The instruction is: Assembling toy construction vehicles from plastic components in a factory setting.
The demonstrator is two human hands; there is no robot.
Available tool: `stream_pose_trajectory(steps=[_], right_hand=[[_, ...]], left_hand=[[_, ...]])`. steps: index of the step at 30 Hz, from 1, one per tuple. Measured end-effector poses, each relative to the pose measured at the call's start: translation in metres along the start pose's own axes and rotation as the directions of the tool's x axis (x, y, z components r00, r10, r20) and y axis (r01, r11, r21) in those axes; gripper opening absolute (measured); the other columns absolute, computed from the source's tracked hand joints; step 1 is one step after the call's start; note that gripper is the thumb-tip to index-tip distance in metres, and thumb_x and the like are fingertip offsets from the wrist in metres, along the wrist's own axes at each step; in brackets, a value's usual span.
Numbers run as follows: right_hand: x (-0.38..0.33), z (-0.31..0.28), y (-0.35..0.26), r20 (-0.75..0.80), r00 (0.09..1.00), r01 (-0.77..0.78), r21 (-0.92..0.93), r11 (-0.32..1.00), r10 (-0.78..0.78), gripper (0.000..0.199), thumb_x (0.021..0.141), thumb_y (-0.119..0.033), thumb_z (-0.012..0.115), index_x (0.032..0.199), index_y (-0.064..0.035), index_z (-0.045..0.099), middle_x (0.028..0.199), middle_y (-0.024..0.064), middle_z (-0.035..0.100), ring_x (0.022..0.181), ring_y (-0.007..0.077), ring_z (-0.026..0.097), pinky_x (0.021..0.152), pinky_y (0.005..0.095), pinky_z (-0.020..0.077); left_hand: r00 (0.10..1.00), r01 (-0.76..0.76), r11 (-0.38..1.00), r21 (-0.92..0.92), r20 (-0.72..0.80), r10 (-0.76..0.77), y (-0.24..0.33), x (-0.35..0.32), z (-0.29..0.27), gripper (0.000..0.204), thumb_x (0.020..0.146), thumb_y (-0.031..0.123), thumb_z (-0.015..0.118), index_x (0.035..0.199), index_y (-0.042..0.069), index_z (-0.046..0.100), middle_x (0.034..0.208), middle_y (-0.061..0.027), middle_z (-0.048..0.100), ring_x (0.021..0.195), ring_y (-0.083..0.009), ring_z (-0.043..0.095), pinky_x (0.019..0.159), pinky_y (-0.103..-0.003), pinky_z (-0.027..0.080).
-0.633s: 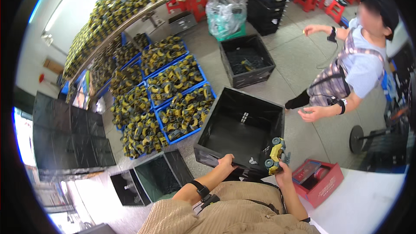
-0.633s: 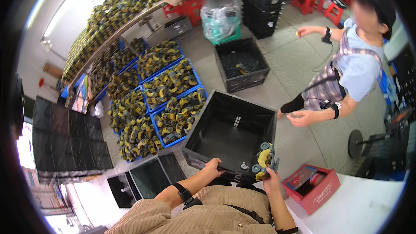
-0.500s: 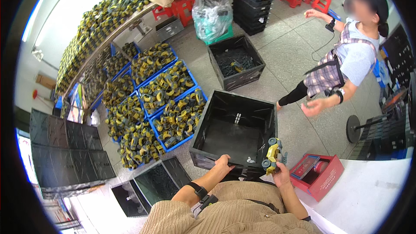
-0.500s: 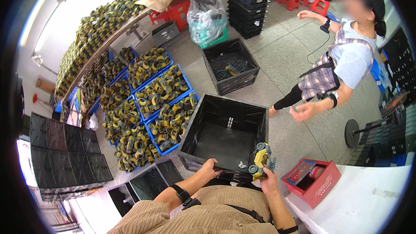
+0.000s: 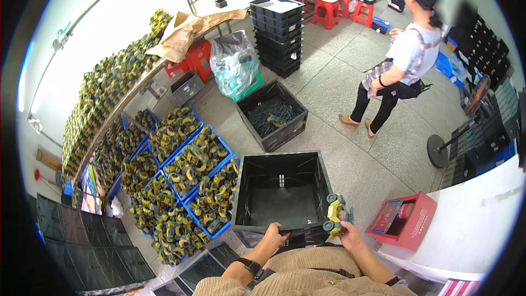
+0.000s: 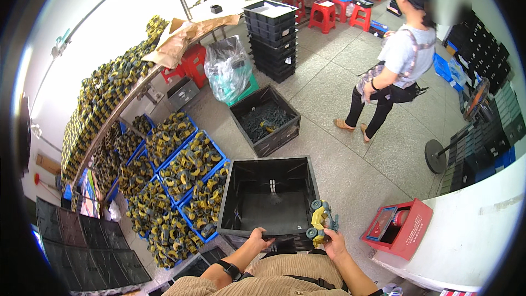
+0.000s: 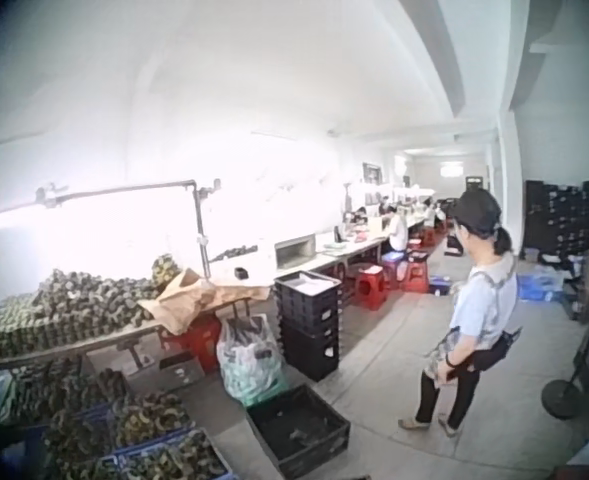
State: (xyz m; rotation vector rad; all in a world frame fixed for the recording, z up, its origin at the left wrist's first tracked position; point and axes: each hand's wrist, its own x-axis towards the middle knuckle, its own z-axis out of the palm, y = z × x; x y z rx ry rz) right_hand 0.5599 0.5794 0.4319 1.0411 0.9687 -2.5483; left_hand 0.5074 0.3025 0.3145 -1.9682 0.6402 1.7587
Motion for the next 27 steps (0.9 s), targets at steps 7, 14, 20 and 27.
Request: stream_pose_trajectory(steps=[7, 14, 20, 27], right_hand=[[0.003, -0.008, 0.001, 0.016, 1.0, 0.008, -0.005, 1.0, -0.008, 0.033, 0.08, -0.007, 0.063, 0.112, -0.0006, 0.059, 0.104, 0.0089, 0.065, 0.095, 0.0224, 0.062, 0.088, 0.0386, 0.0493], [0.015, -0.022, 0.001, 0.029, 0.999, -0.038, 0.034, 0.999, 0.037, 0.027, 0.081, -0.004, 0.064, 0.108, -0.0017, 0.06, 0.1, 0.0082, 0.065, 0.091, 0.0212, 0.063, 0.081, 0.0364, 0.0513], [0.042, -0.057, -0.026, 0.205, 0.976, -0.099, 0.144, 0.985, 0.068, 0.035, 0.079, 0.006, 0.063, 0.109, -0.0061, 0.05, 0.095, 0.0077, 0.064, 0.09, 0.0216, 0.064, 0.081, 0.0394, 0.0528], [0.061, -0.08, -0.107, 0.196, 0.97, -0.146, -0.006, 0.989, 0.145, 0.019, 0.085, -0.022, 0.064, 0.084, -0.0033, 0.062, 0.08, 0.0094, 0.063, 0.075, 0.028, 0.061, 0.067, 0.0415, 0.0505]], left_hand=[[0.99, 0.101, 0.992, 0.07, 0.091, -0.107, 0.014, -0.01, 0.006, 0.052, 0.078, 0.012, 0.056, 0.127, 0.006, 0.039, 0.134, -0.0151, 0.034, 0.119, -0.0363, 0.039, 0.088, -0.057, 0.048], [0.771, -0.635, 0.293, 0.714, 0.609, 0.187, 0.008, -0.065, -0.029, 0.036, 0.071, -0.002, 0.067, 0.104, -0.001, 0.052, 0.093, -0.0182, 0.059, 0.065, -0.025, 0.057, 0.047, -0.034, 0.043], [0.629, -0.772, 0.092, 0.629, 0.735, 0.254, -0.033, -0.128, 0.001, 0.04, 0.069, -0.004, 0.07, 0.104, 0.0, 0.051, 0.078, -0.0127, 0.06, 0.055, -0.0188, 0.053, 0.045, -0.031, 0.04], [0.737, -0.657, 0.085, 0.749, 0.615, 0.28, -0.068, -0.121, 0.062, 0.045, 0.065, -0.014, 0.063, 0.106, 0.001, 0.05, 0.078, -0.0178, 0.058, 0.06, -0.0216, 0.055, 0.051, -0.035, 0.044]])
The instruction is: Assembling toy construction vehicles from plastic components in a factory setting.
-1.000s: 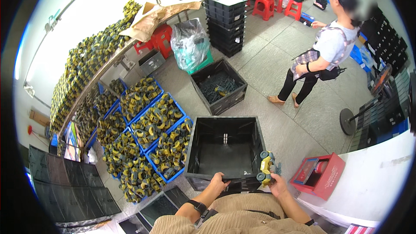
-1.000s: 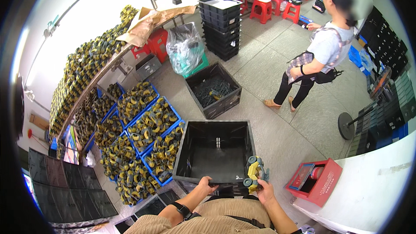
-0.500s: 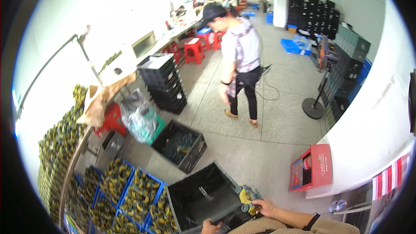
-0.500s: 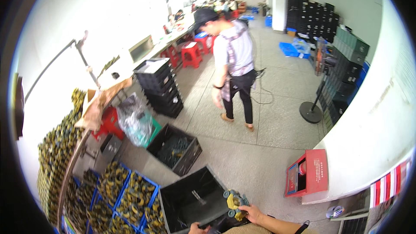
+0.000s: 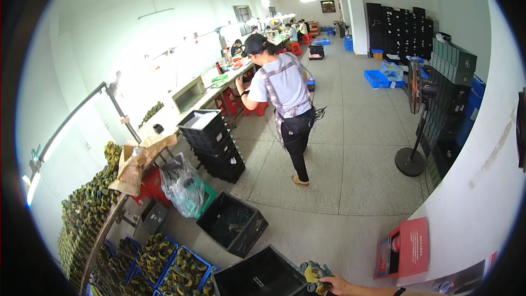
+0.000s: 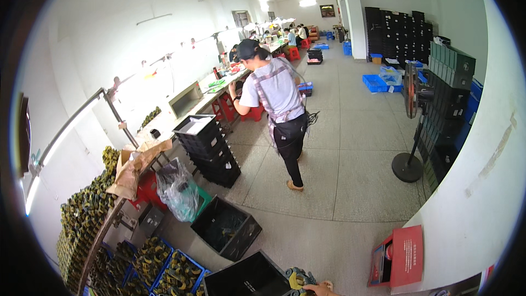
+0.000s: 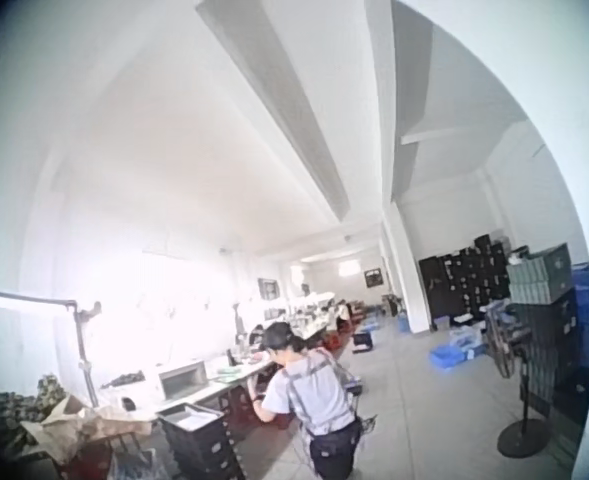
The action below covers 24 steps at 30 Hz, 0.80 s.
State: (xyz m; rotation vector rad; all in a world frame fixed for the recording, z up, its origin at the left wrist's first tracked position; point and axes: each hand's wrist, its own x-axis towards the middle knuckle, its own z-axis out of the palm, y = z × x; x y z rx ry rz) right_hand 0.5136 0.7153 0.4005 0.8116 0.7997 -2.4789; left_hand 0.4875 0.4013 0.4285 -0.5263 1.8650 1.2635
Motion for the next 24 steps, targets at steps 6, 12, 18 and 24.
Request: stream_pose_trajectory(steps=[6, 12, 18, 24], right_hand=[[0.028, -0.065, -0.086, -0.104, 0.993, -0.015, 0.32, 0.947, 0.051, 0.027, 0.079, 0.0, 0.065, 0.104, 0.002, 0.055, 0.096, 0.0122, 0.062, 0.09, 0.026, 0.061, 0.082, 0.0427, 0.0511], [0.046, -0.117, -0.134, -0.224, 0.966, 0.194, 0.294, 0.936, -0.13, 0.025, 0.078, -0.004, 0.064, 0.101, 0.0036, 0.058, 0.093, 0.0136, 0.062, 0.086, 0.0273, 0.061, 0.08, 0.0438, 0.0519], [0.057, -0.149, -0.148, -0.247, 0.95, 0.279, 0.405, 0.871, -0.189, 0.027, 0.078, -0.002, 0.061, 0.104, 0.0023, 0.056, 0.096, 0.0133, 0.062, 0.088, 0.0289, 0.061, 0.083, 0.0449, 0.0502], [0.042, -0.126, -0.158, -0.299, 0.941, 0.284, 0.455, 0.844, -0.155, 0.03, 0.077, -0.003, 0.06, 0.107, 0.0006, 0.056, 0.099, 0.0133, 0.062, 0.093, 0.0297, 0.06, 0.086, 0.0453, 0.049]], left_hand=[[1.0, 0.003, 0.997, 0.074, 0.029, -0.005, 0.063, 0.017, 0.042, 0.031, 0.07, -0.009, 0.061, 0.1, -0.001, 0.056, 0.085, -0.0138, 0.061, 0.077, -0.0246, 0.059, 0.059, -0.039, 0.048], [0.998, 0.062, 0.981, -0.184, 0.007, -0.061, 0.104, 0.069, 0.075, 0.02, 0.072, -0.003, 0.059, 0.091, 0.0, 0.06, 0.081, -0.0124, 0.06, 0.074, -0.0282, 0.058, 0.058, -0.044, 0.049], [0.957, 0.267, 0.796, -0.544, 0.054, -0.284, 0.119, 0.18, 0.09, 0.017, 0.073, 0.0, 0.06, 0.09, 0.001, 0.062, 0.08, -0.0119, 0.059, 0.073, -0.0295, 0.058, 0.058, -0.045, 0.049], [0.903, 0.34, 0.497, -0.798, 0.129, -0.411, 0.095, 0.304, 0.074, 0.014, 0.075, 0.004, 0.06, 0.089, 0.001, 0.063, 0.08, -0.0114, 0.059, 0.071, -0.0309, 0.058, 0.058, -0.047, 0.049]])
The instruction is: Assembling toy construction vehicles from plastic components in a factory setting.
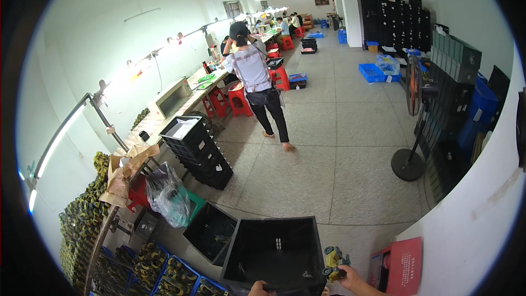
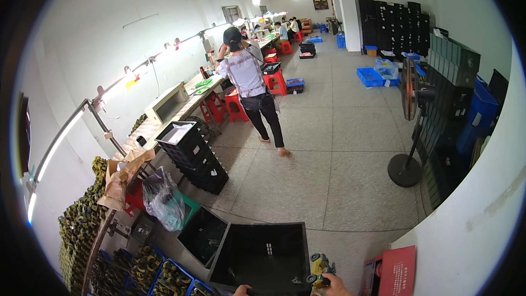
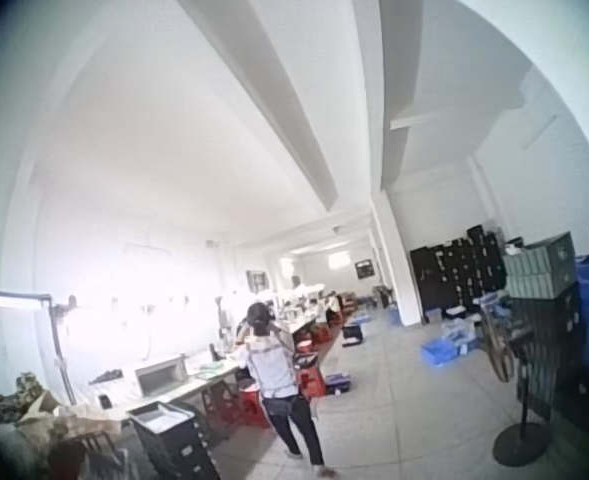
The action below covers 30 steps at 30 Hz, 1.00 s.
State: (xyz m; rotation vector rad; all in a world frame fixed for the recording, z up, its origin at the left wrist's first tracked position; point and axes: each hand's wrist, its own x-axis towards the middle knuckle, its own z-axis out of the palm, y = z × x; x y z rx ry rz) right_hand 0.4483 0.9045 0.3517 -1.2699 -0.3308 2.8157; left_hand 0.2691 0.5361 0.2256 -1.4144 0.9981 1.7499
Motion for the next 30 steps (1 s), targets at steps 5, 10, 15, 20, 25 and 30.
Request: stream_pose_trajectory(steps=[5, 10, 15, 20, 25, 30], right_hand=[[0.011, 0.013, -0.001, 0.023, 0.994, 0.109, 0.022, 0.994, -0.11, 0.033, 0.077, -0.006, 0.061, 0.109, -0.001, 0.056, 0.103, 0.0127, 0.063, 0.096, 0.0292, 0.061, 0.088, 0.0446, 0.049], [-0.009, 0.085, -0.004, 0.081, 0.966, 0.238, 0.077, 0.968, -0.244, 0.036, 0.08, -0.008, 0.059, 0.114, 0.0018, 0.054, 0.109, 0.0124, 0.062, 0.101, 0.0284, 0.06, 0.088, 0.0418, 0.0492], [-0.004, 0.149, 0.02, 0.054, 0.946, 0.318, 0.022, 0.948, -0.318, 0.041, 0.082, -0.017, 0.059, 0.119, -0.0012, 0.052, 0.112, 0.0121, 0.061, 0.101, 0.0272, 0.06, 0.087, 0.04, 0.0499], [0.009, 0.213, 0.048, 0.0, 0.932, 0.362, -0.031, 0.932, -0.362, 0.038, 0.082, -0.016, 0.06, 0.117, -0.0028, 0.053, 0.114, 0.011, 0.061, 0.103, 0.0262, 0.059, 0.088, 0.0398, 0.0487], [0.012, 0.248, 0.054, 0.022, 0.947, 0.322, -0.109, 0.941, -0.321, 0.03, 0.081, -0.013, 0.061, 0.111, -0.0065, 0.057, 0.119, 0.0101, 0.058, 0.108, 0.0263, 0.056, 0.092, 0.0403, 0.0454], [0.042, 0.287, 0.051, 0.029, 0.95, 0.312, -0.174, 0.934, -0.312, 0.028, 0.081, -0.013, 0.061, 0.108, -0.0086, 0.057, 0.119, 0.0096, 0.058, 0.111, 0.0257, 0.054, 0.092, 0.0419, 0.0442]], left_hand=[[0.968, -0.207, 0.853, 0.479, 0.227, 0.107, 0.01, -0.052, 0.049, 0.041, 0.074, 0.012, 0.062, 0.113, 0.005, 0.051, 0.117, -0.0197, 0.051, 0.109, -0.0417, 0.05, 0.085, -0.055, 0.05], [0.952, -0.299, 0.811, 0.503, 0.219, 0.215, 0.033, -0.04, 0.123, 0.046, 0.076, 0.008, 0.059, 0.12, 0.003, 0.048, 0.126, -0.0184, 0.047, 0.119, -0.0368, 0.045, 0.095, -0.061, 0.039], [0.988, -0.038, 0.983, 0.179, -0.14, 0.063, 0.091, -0.126, 0.199, 0.061, 0.07, -0.004, 0.061, 0.126, 0.003, 0.04, 0.135, -0.0166, 0.042, 0.124, -0.0357, 0.043, 0.098, -0.064, 0.035], [0.997, -0.026, 0.983, 0.183, -0.069, 0.04, 0.152, -0.104, 0.227, 0.068, 0.069, -0.006, 0.061, 0.129, 0.001, 0.029, 0.134, -0.0194, 0.04, 0.124, -0.0385, 0.042, 0.094, -0.064, 0.04], [0.993, 0.009, 0.994, 0.106, -0.116, 0.004, 0.199, -0.098, 0.276, 0.068, 0.068, -0.006, 0.062, 0.128, 0.002, 0.034, 0.133, -0.018, 0.041, 0.121, -0.0381, 0.045, 0.091, -0.063, 0.044], [0.999, 0.038, 0.998, -0.043, -0.023, -0.039, 0.239, -0.036, 0.291, 0.06, 0.068, -0.005, 0.061, 0.124, 0.001, 0.039, 0.133, -0.0153, 0.042, 0.121, -0.0384, 0.045, 0.093, -0.062, 0.044]])
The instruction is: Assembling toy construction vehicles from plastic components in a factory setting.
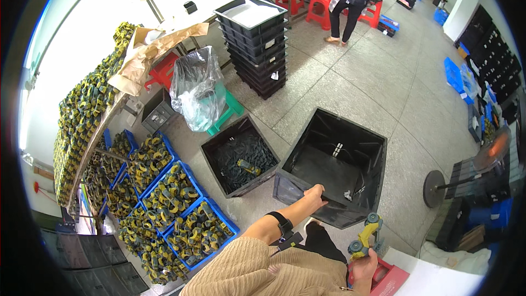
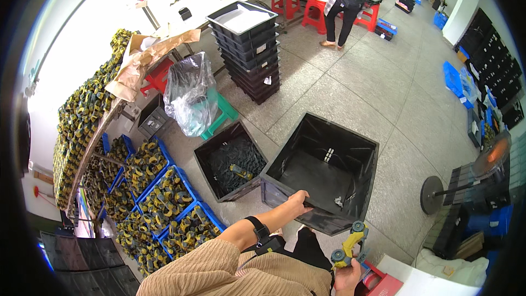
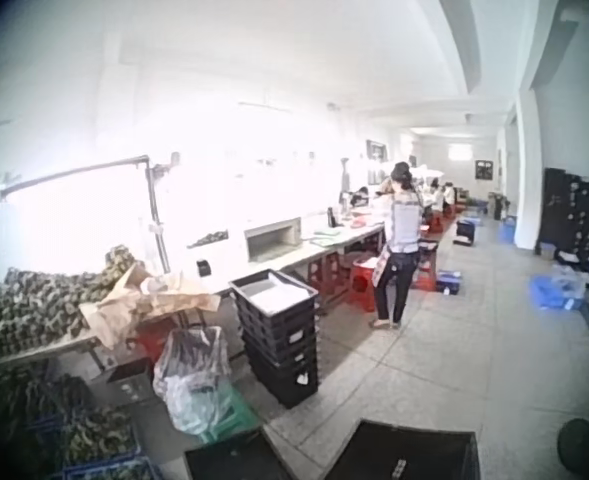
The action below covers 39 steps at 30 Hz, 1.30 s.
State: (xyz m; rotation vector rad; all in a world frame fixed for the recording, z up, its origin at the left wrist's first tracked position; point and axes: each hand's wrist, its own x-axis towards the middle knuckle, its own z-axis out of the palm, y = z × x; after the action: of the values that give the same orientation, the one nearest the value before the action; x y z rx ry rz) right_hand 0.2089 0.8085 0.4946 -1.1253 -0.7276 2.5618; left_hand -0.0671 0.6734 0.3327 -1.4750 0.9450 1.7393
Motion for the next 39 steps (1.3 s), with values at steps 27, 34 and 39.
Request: stream_pose_trajectory(steps=[27, 34, 39], right_hand=[[0.3, 0.093, -0.105, -0.161, 0.961, -0.277, -0.514, 0.812, 0.226, 0.013, 0.088, -0.01, 0.056, 0.093, 0.0001, 0.061, 0.078, 0.0096, 0.059, 0.069, 0.0229, 0.057, 0.063, 0.0386, 0.0484], [0.313, 0.088, -0.065, -0.333, 0.845, -0.471, -0.093, 0.877, 0.419, 0.024, 0.09, -0.011, 0.053, 0.11, 0.0012, 0.055, 0.091, 0.0099, 0.059, 0.072, 0.019, 0.055, 0.064, 0.0326, 0.0465], [0.316, 0.068, -0.052, -0.318, 0.773, -0.591, -0.045, 0.806, 0.549, 0.022, 0.092, -0.015, 0.052, 0.11, -0.002, 0.053, 0.096, 0.0069, 0.057, 0.079, 0.0175, 0.053, 0.07, 0.0329, 0.0445]], left_hand=[[0.979, 0.203, 0.873, -0.444, 0.096, -0.179, 0.249, 0.215, 0.187, 0.052, 0.071, 0.009, 0.053, 0.116, -0.012, 0.041, 0.121, -0.0326, 0.041, 0.114, -0.0527, 0.042, 0.091, -0.056, 0.048], [0.996, 0.052, 0.851, -0.522, 0.094, -0.002, 0.261, 0.311, 0.236, 0.031, 0.079, 0.007, 0.052, 0.109, 0.003, 0.052, 0.117, -0.0158, 0.053, 0.11, -0.0352, 0.052, 0.099, -0.056, 0.04], [0.976, 0.175, 0.707, -0.685, 0.213, -0.036, 0.234, 0.363, 0.247, 0.023, 0.075, -0.001, 0.055, 0.098, 0.001, 0.053, 0.102, -0.016, 0.056, 0.1, -0.0326, 0.054, 0.097, -0.055, 0.042]])
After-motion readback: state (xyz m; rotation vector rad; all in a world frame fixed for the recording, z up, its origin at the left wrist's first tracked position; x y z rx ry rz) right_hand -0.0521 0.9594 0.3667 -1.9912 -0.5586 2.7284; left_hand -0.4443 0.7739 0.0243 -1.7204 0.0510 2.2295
